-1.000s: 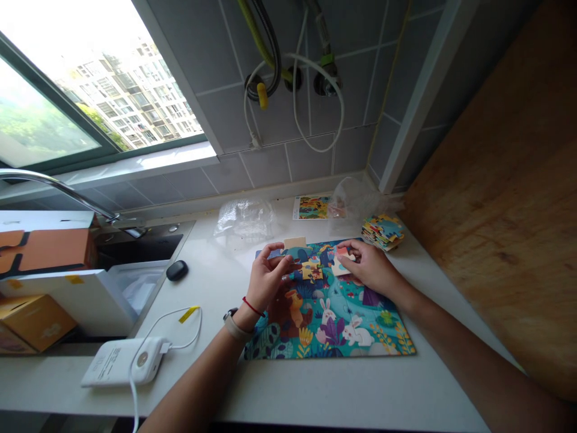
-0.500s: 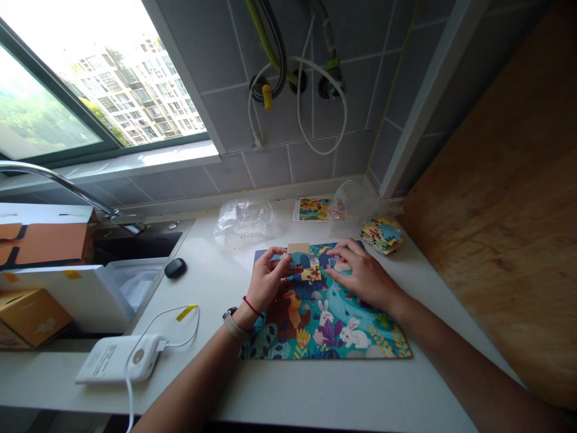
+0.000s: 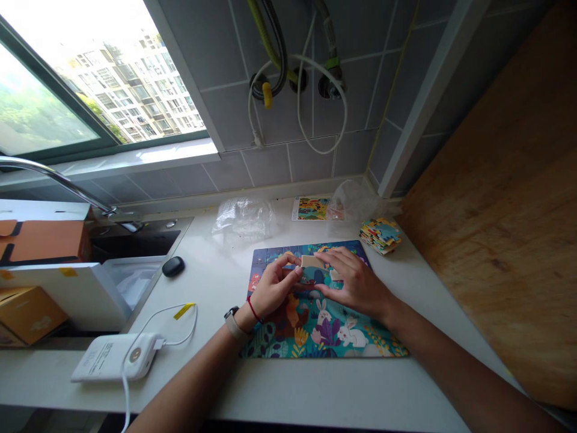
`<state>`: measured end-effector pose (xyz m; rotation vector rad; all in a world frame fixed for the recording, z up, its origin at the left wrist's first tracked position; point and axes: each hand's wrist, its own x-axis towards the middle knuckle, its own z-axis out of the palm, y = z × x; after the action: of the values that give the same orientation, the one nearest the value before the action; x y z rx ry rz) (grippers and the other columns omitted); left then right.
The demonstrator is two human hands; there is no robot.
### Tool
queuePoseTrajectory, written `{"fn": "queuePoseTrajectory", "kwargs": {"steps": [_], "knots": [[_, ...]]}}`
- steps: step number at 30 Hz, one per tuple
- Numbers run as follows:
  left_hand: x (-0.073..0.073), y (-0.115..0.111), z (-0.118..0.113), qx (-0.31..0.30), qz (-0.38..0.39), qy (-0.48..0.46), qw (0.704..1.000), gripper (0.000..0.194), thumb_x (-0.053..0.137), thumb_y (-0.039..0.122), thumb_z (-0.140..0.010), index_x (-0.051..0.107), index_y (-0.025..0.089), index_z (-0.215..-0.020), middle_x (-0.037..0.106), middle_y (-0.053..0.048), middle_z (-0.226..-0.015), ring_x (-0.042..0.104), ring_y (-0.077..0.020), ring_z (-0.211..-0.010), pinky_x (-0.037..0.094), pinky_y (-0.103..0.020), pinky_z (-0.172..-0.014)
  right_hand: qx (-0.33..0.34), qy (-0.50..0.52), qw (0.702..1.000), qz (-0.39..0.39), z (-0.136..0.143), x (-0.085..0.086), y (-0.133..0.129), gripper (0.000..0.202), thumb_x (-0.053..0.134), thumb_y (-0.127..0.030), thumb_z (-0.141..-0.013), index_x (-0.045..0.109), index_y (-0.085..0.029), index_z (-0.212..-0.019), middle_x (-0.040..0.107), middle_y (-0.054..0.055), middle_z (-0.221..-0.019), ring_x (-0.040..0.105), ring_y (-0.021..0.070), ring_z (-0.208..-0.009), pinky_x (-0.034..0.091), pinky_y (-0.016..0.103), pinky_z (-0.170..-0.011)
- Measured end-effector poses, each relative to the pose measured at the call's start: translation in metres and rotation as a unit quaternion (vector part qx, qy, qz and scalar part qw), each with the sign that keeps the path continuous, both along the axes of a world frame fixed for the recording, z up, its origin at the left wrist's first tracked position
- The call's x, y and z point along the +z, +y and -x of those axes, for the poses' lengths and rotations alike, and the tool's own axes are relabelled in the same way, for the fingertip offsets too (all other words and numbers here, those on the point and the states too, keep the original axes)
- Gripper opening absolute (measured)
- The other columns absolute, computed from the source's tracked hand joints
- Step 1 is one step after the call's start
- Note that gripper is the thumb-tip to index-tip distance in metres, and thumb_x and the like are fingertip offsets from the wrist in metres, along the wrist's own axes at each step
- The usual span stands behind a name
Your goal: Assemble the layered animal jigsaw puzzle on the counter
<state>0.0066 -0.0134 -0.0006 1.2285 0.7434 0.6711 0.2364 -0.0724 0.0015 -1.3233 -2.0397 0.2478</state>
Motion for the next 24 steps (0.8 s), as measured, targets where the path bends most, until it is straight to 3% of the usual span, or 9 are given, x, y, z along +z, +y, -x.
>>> {"fn": "queuePoseTrajectory", "kwargs": {"steps": [3, 5, 7, 11, 15, 19, 21, 24], "knots": [[-0.001, 0.001, 0.003, 0.052, -0.077, 0.027, 0.995, 0.051, 0.068, 0.065, -0.097, 0.061, 0.019, -0.117, 0.077, -0.005, -0.092, 0.081, -0.0234, -0.082, 0.066, -0.033, -0.075, -0.016, 0.021, 1.000, -0.008, -0.003, 0.008, -0.001, 0.057, 0.083, -0.031, -0.084, 0.066, -0.018, -0.137, 0.075, 0.014, -0.126, 0.067, 0.0336, -0.119, 0.059, 0.050, -0.102], [-0.002, 0.003, 0.006, 0.077, -0.175, 0.074, 0.979, 0.041, 0.060, 0.056, -0.104, 0.062, 0.020, -0.122, 0.079, -0.011, -0.106, 0.080, -0.0258, -0.096, 0.065, -0.036, -0.082, -0.032, 0.044, 0.999, -0.004, -0.005, 0.013, -0.002, 0.053, 0.080, -0.034, -0.086, 0.066, -0.019, -0.135, 0.075, 0.014, -0.124, 0.068, 0.0320, -0.116, 0.059, 0.048, -0.100], [-0.005, 0.006, 0.008, 0.061, -0.296, 0.142, 0.942, 0.034, 0.063, 0.044, -0.103, 0.063, 0.021, -0.128, 0.076, -0.014, -0.125, 0.075, -0.0300, -0.117, 0.063, -0.044, -0.098, -0.042, 0.063, 0.997, -0.001, -0.005, 0.017, -0.002, 0.050, 0.078, -0.036, -0.088, 0.066, -0.020, -0.134, 0.074, 0.013, -0.123, 0.069, 0.0309, -0.115, 0.059, 0.046, -0.101], [-0.016, 0.010, 0.011, -0.028, -0.462, 0.236, 0.854, 0.055, 0.073, 0.031, -0.094, 0.055, 0.021, -0.145, 0.063, -0.017, -0.150, 0.050, -0.0368, -0.151, 0.046, -0.058, -0.122, -0.038, 0.092, 0.995, -0.018, -0.007, 0.018, -0.001, 0.048, 0.077, -0.039, -0.090, 0.066, -0.023, -0.133, 0.072, 0.012, -0.125, 0.068, 0.0308, -0.119, 0.057, 0.046, -0.105], [-0.025, 0.015, 0.012, -0.056, -0.509, 0.272, 0.815, 0.036, 0.065, 0.027, -0.100, 0.062, 0.021, -0.135, 0.066, -0.014, -0.147, 0.050, -0.0358, -0.151, 0.046, -0.059, -0.123, 0.006, 0.078, 0.997, 0.006, -0.011, 0.016, 0.000, 0.051, 0.082, -0.036, -0.086, 0.066, -0.024, -0.133, 0.069, 0.013, -0.135, 0.064, 0.0313, -0.129, 0.053, 0.048, -0.110], [-0.028, 0.022, 0.013, -0.041, -0.516, 0.300, 0.801, 0.024, 0.058, 0.023, -0.102, 0.072, 0.025, -0.121, 0.067, -0.009, -0.148, 0.054, -0.0354, -0.147, 0.048, -0.061, -0.119, 0.068, -0.020, 0.995, 0.077, -0.011, 0.013, -0.002, 0.057, 0.094, -0.038, -0.074, 0.072, -0.025, -0.126, 0.064, 0.013, -0.148, 0.056, 0.0362, -0.141, 0.046, 0.056, -0.117], [-0.030, 0.025, 0.015, -0.026, -0.516, 0.309, 0.798, 0.021, 0.058, 0.029, -0.104, 0.073, 0.025, -0.118, 0.068, -0.008, -0.146, 0.056, -0.0355, -0.143, 0.049, -0.062, -0.118, 0.072, -0.051, 0.993, 0.083, -0.010, 0.011, -0.002, 0.068, 0.096, -0.044, -0.072, 0.071, -0.025, -0.132, 0.062, 0.014, -0.151, 0.052, 0.0375, -0.146, 0.044, 0.059, -0.120], [-0.034, 0.029, 0.016, -0.007, -0.521, 0.313, 0.794, 0.021, 0.057, 0.032, -0.104, 0.074, 0.025, -0.116, 0.070, -0.007, -0.145, 0.059, -0.0351, -0.141, 0.051, -0.061, -0.117, 0.024, -0.035, 0.999, 0.032, -0.015, 0.013, 0.001, 0.048, 0.084, -0.045, -0.088, 0.072, -0.023, -0.129, 0.068, 0.013, -0.140, 0.058, 0.0316, -0.137, 0.048, 0.051, -0.116]]}}
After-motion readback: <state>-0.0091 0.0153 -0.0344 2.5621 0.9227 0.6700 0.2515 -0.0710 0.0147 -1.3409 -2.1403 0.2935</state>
